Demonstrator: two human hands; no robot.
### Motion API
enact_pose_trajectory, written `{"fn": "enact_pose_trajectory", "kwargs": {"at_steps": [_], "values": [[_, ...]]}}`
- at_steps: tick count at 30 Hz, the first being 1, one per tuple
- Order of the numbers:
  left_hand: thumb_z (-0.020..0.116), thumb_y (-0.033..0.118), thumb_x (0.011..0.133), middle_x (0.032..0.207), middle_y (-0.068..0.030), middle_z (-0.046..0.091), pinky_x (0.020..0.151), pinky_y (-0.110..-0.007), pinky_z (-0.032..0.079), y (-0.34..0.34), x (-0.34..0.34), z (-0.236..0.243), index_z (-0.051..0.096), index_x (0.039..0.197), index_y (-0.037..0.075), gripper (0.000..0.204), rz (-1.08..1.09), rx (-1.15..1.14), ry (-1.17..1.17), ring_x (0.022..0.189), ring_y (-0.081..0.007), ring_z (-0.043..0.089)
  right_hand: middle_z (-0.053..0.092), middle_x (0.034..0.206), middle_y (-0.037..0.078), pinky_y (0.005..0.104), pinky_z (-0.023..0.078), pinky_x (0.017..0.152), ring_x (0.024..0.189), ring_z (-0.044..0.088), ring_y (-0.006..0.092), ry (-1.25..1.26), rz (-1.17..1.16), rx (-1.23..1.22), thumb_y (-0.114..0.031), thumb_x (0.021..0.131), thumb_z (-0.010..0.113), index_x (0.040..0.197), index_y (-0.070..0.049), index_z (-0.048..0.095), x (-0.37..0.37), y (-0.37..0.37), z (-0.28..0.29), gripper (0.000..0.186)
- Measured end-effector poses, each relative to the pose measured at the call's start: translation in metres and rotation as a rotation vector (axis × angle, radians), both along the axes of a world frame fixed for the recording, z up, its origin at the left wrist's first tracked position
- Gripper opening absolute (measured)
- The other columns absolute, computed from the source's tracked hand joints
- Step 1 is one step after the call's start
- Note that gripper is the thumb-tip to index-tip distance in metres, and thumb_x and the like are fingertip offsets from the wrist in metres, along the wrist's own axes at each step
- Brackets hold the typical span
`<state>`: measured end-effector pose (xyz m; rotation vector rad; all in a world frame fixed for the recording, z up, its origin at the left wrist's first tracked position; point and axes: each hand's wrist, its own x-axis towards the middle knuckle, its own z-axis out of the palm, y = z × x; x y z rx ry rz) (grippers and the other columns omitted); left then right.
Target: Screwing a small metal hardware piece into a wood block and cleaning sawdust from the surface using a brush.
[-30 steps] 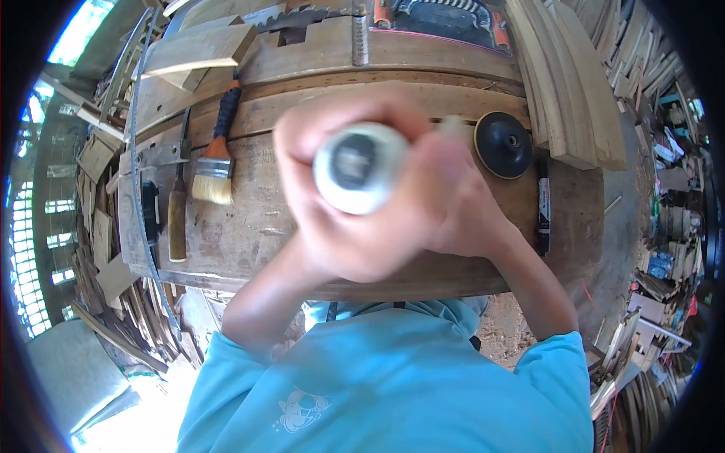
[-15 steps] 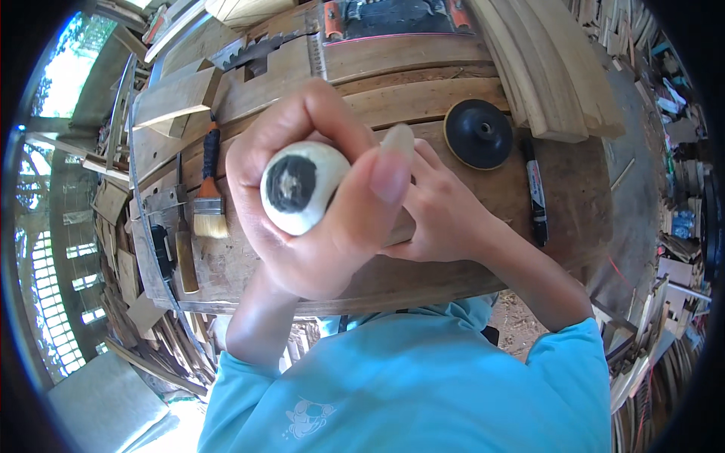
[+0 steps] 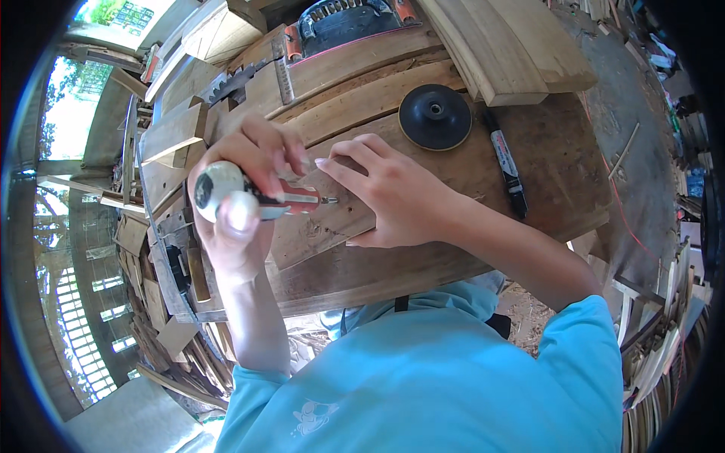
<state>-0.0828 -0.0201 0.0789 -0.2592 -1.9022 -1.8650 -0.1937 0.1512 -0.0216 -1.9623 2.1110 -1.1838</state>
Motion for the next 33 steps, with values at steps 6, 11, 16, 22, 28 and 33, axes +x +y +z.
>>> {"fn": "enact_pose_trajectory", "kwargs": {"at_steps": [6,11,16,22,28,33], "values": [[0.076,0.04,0.091,0.085,-0.0115,0.059,0.068,-0.031,0.05,0.038,0.017,0.012,0.058,0.125,-0.01,0.063,0.295,0.094,-0.153,0.085,-0.0237,0.065,0.056,0.139,0.021,0.0451,0.043,0.118,0.131,0.051,0.0388,0.008,-0.016,0.018,-0.036,0.068,0.094,0.144,0.007,0.057,-0.001,0.0,-0.002,0.095],[0.063,0.026,0.105,0.068,-0.0077,0.054,0.052,-0.027,0.043,0.044,0.004,-0.005,0.046,0.091,0.007,0.029,0.264,0.195,0.099,0.052,-0.0131,0.049,0.057,0.138,0.021,0.0449,0.043,0.117,0.131,0.05,0.0382,-0.035,0.004,-0.003,-0.034,0.066,0.095,0.143,0.008,0.057,0.002,-0.003,-0.002,0.097],[0.072,0.033,0.103,0.063,-0.0044,0.051,0.047,-0.027,0.04,0.05,-0.003,-0.001,0.046,0.091,0.008,0.038,0.331,0.159,-0.022,0.049,-0.0113,0.046,0.057,0.137,0.022,0.0444,0.043,0.116,0.13,0.051,0.0379,-0.055,-0.005,0.02,-0.032,0.064,0.096,0.142,0.008,0.058,0.001,-0.003,0.0,0.096],[0.051,0.022,0.107,0.06,-0.0003,0.043,0.046,-0.027,0.031,0.048,0.0,0.002,0.044,0.085,0.012,0.025,0.265,0.062,0.023,0.045,-0.0095,0.038,0.057,0.137,0.021,0.0439,0.043,0.116,0.129,0.051,0.037,-0.071,0.004,0.022,-0.032,0.064,0.096,0.142,0.008,0.058,0.0,-0.003,0.002,0.096],[0.062,0.02,0.103,0.06,-0.0014,0.048,0.047,-0.028,0.034,0.032,-0.001,-0.001,0.044,0.084,0.01,0.028,0.147,0.097,0.024,0.046,-0.0095,0.041,0.056,0.138,0.021,0.044,0.042,0.117,0.131,0.05,0.0375,-0.039,0.009,0.01,-0.034,0.066,0.096,0.143,0.008,0.058,-0.003,-0.004,-0.003,0.095],[0.074,0.011,0.093,0.059,-0.0015,0.049,0.046,-0.029,0.033,0.027,-0.001,0.005,0.044,0.075,0.007,0.035,-0.014,0.246,-0.037,0.048,-0.0096,0.042,0.055,0.139,0.021,0.0446,0.042,0.118,0.132,0.049,0.0381,-0.024,0.016,0.042,-0.035,0.067,0.096,0.144,0.007,0.056,-0.001,-0.002,0.002,0.096]]}}
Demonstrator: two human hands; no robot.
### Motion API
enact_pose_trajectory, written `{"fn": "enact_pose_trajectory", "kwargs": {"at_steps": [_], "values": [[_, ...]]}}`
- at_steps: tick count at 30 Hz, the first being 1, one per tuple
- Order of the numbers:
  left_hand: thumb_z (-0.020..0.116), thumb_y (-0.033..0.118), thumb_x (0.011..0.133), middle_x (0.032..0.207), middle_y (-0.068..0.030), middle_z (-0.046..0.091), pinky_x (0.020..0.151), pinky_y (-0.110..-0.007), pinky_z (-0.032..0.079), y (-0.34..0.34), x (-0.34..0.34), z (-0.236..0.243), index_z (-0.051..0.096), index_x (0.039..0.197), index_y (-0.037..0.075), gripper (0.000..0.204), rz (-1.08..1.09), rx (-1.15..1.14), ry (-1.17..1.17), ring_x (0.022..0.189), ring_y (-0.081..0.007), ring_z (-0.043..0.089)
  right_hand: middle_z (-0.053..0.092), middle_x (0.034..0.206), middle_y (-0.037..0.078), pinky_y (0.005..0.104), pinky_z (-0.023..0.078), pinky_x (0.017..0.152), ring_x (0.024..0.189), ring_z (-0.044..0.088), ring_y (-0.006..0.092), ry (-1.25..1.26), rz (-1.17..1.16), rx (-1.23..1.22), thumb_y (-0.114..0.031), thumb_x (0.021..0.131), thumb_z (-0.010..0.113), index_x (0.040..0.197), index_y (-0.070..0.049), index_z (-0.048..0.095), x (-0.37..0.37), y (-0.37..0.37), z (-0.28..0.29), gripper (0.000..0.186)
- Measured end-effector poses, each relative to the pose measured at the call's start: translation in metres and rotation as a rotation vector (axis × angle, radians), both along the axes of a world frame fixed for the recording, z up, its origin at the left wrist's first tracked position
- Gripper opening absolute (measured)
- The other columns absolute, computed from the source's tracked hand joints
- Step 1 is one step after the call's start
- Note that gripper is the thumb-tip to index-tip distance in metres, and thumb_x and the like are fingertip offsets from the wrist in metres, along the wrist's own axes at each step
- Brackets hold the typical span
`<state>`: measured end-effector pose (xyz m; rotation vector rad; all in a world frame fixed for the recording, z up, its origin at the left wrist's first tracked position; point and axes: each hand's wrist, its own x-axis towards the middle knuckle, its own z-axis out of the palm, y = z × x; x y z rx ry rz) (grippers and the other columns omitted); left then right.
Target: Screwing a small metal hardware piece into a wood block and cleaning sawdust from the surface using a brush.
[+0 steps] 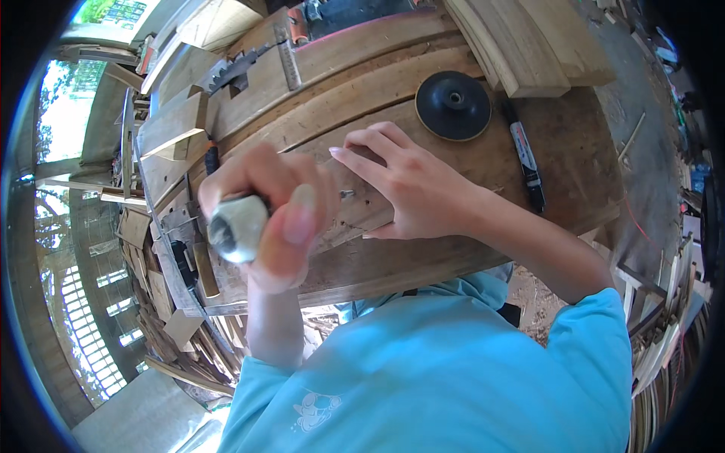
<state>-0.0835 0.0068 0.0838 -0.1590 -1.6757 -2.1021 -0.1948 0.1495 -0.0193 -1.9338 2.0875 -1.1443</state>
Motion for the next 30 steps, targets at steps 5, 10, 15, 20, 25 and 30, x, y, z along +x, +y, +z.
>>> {"fn": "enact_pose_trajectory", "kwargs": {"at_steps": [5,10,15,20,25,30], "values": [[0.074,0.009,0.09,0.059,-0.0018,0.049,0.046,-0.028,0.031,-0.012,-0.006,-0.004,0.045,0.073,0.007,0.034,-0.125,-0.155,0.021,0.049,-0.0091,0.042,0.053,0.142,0.021,0.0458,0.041,0.119,0.133,0.048,0.0389,-0.001,0.006,-0.016,-0.034,0.068,0.095,0.146,0.008,0.054,0.001,0.001,-0.001,0.097],[0.075,0.016,0.093,0.064,-0.0016,0.052,0.046,-0.025,0.032,-0.01,-0.007,0.0,0.047,0.082,0.007,0.031,-0.11,-0.105,-0.025,0.048,-0.007,0.042,0.053,0.142,0.021,0.0462,0.042,0.118,0.134,0.048,0.0392,-0.035,-0.008,-0.024,-0.033,0.068,0.095,0.146,0.007,0.054,0.002,0.003,0.0,0.097],[0.08,0.017,0.09,0.083,-0.0073,0.063,0.057,-0.024,0.041,0.003,-0.012,-0.003,0.054,0.09,0.005,0.029,0.132,-0.137,-0.045,0.06,-0.0083,0.051,0.054,0.141,0.021,0.046,0.043,0.118,0.134,0.049,0.0393,-0.039,-0.005,-0.033,-0.033,0.067,0.095,0.146,0.007,0.055,0.002,0.002,-0.003,0.097],[0.083,0.021,0.093,0.097,-0.0105,0.065,0.08,-0.028,0.047,0.004,0.005,-0.006,0.061,0.103,0.0,0.033,0.507,-0.585,0.081,0.088,-0.0132,0.06,0.049,0.146,0.02,0.0498,0.043,0.118,0.138,0.046,0.0418,-0.055,-0.005,-0.001,-0.031,0.066,0.096,0.152,0.001,0.048,0.002,0.002,-0.003,0.104],[0.086,0.015,0.093,0.095,-0.0082,0.067,0.079,-0.028,0.053,0.031,0.021,-0.004,0.062,0.109,-0.001,0.033,0.781,-0.527,-0.025,0.084,-0.0124,0.062,0.049,0.147,0.02,0.0499,0.044,0.118,0.14,0.045,0.0421,-0.055,-0.011,0.013,-0.031,0.065,0.097,0.154,0.0,0.048,0.003,0.002,-0.002,0.105],[0.077,0.006,0.097,0.088,-0.0092,0.066,0.083,-0.037,0.059,0.04,0.014,-0.008,0.057,0.11,0.002,0.024,0.694,-0.191,0.017,0.079,-0.0173,0.065,0.049,0.147,0.02,0.0494,0.044,0.117,0.141,0.044,0.0421,-0.051,-0.016,0.017,-0.03,0.065,0.097,0.154,0.0,0.048,0.003,0.002,-0.004,0.105]]}}
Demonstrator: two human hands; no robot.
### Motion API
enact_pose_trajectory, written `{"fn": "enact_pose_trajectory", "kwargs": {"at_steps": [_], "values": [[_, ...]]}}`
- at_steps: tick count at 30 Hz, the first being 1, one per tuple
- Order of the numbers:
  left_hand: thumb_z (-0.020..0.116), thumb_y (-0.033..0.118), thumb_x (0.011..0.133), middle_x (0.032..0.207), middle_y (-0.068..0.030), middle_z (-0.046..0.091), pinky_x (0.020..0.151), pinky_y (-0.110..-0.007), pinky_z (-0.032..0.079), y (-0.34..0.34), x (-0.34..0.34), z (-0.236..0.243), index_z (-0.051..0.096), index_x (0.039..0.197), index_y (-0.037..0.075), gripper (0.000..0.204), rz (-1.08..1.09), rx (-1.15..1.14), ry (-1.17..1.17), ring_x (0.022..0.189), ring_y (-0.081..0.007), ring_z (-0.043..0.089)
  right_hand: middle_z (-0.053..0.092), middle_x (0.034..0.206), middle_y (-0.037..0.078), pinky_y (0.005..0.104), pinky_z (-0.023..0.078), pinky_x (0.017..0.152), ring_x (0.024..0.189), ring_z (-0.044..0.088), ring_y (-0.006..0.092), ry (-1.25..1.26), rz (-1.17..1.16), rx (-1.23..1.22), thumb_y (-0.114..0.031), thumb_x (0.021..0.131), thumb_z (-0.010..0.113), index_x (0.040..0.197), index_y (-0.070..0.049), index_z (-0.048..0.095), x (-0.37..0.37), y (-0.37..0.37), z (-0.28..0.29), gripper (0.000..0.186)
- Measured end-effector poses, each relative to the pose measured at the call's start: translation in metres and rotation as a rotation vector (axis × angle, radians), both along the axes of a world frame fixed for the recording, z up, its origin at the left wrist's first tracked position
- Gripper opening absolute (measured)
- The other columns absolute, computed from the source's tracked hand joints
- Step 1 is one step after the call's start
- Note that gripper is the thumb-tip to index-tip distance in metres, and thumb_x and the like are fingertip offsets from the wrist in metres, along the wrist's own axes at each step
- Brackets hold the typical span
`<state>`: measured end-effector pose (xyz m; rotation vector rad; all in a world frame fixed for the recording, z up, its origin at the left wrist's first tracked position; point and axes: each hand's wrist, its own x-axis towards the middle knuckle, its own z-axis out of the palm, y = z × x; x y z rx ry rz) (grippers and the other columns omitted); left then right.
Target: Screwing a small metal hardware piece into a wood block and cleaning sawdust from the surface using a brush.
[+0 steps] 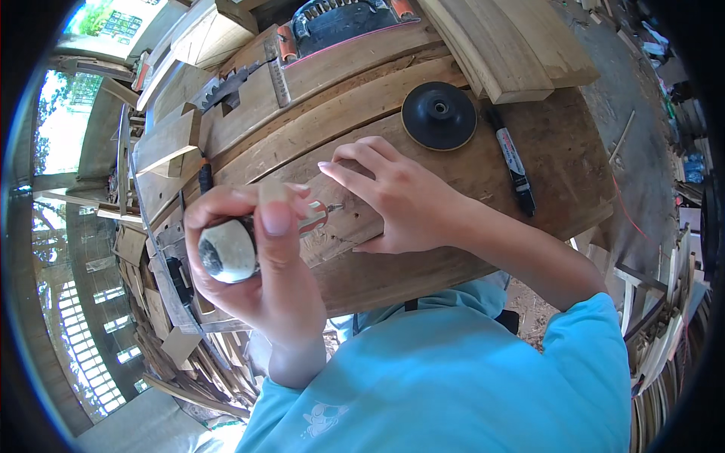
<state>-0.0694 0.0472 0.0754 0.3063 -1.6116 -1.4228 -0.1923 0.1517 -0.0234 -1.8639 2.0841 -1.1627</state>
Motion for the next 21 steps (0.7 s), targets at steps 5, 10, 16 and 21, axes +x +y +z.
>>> {"fn": "enact_pose_trajectory", "kwargs": {"at_steps": [5,10,16,21], "values": [[0.076,0.01,0.095,0.086,-0.012,0.063,0.077,-0.039,0.054,-0.001,0.0,0.002,0.049,0.101,0.006,0.028,-0.229,0.146,0.12,0.079,-0.0192,0.062,0.049,0.146,0.02,0.0489,0.045,0.116,0.138,0.046,0.0413,-0.01,0.002,-0.005,-0.03,0.066,0.097,0.153,0.0,0.048,0.001,-0.001,0.0,0.104],[0.076,0.02,0.097,0.075,-0.0095,0.06,0.061,-0.029,0.05,-0.001,-0.014,-0.004,0.047,0.098,0.005,0.033,-0.117,0.061,0.116,0.065,-0.0145,0.06,0.053,0.141,0.021,0.0456,0.043,0.118,0.134,0.049,0.0384,0.016,-0.004,-0.026,-0.032,0.065,0.096,0.145,0.006,0.056,0.001,-0.001,0.003,0.097],[0.057,0.018,0.111,0.064,-0.0003,0.04,0.046,-0.025,0.032,-0.003,-0.019,-0.006,0.048,0.1,0.011,0.016,-0.129,-0.186,-0.004,0.048,-0.0105,0.04,0.053,0.141,0.022,0.0453,0.045,0.117,0.133,0.049,0.039,0.03,-0.023,-0.018,-0.031,0.066,0.096,0.144,0.006,0.057,0.003,0.001,0.003,0.096],[0.056,0.016,0.109,0.063,0.0,0.04,0.045,-0.027,0.036,-0.013,-0.013,-0.002,0.047,0.094,0.01,0.018,-0.229,-0.247,-0.076,0.047,-0.0102,0.04,0.053,0.141,0.023,0.0443,0.046,0.115,0.132,0.05,0.0389,0.049,-0.027,-0.021,-0.03,0.065,0.097,0.144,0.007,0.057,0.004,0.001,0.004,0.095]]}}
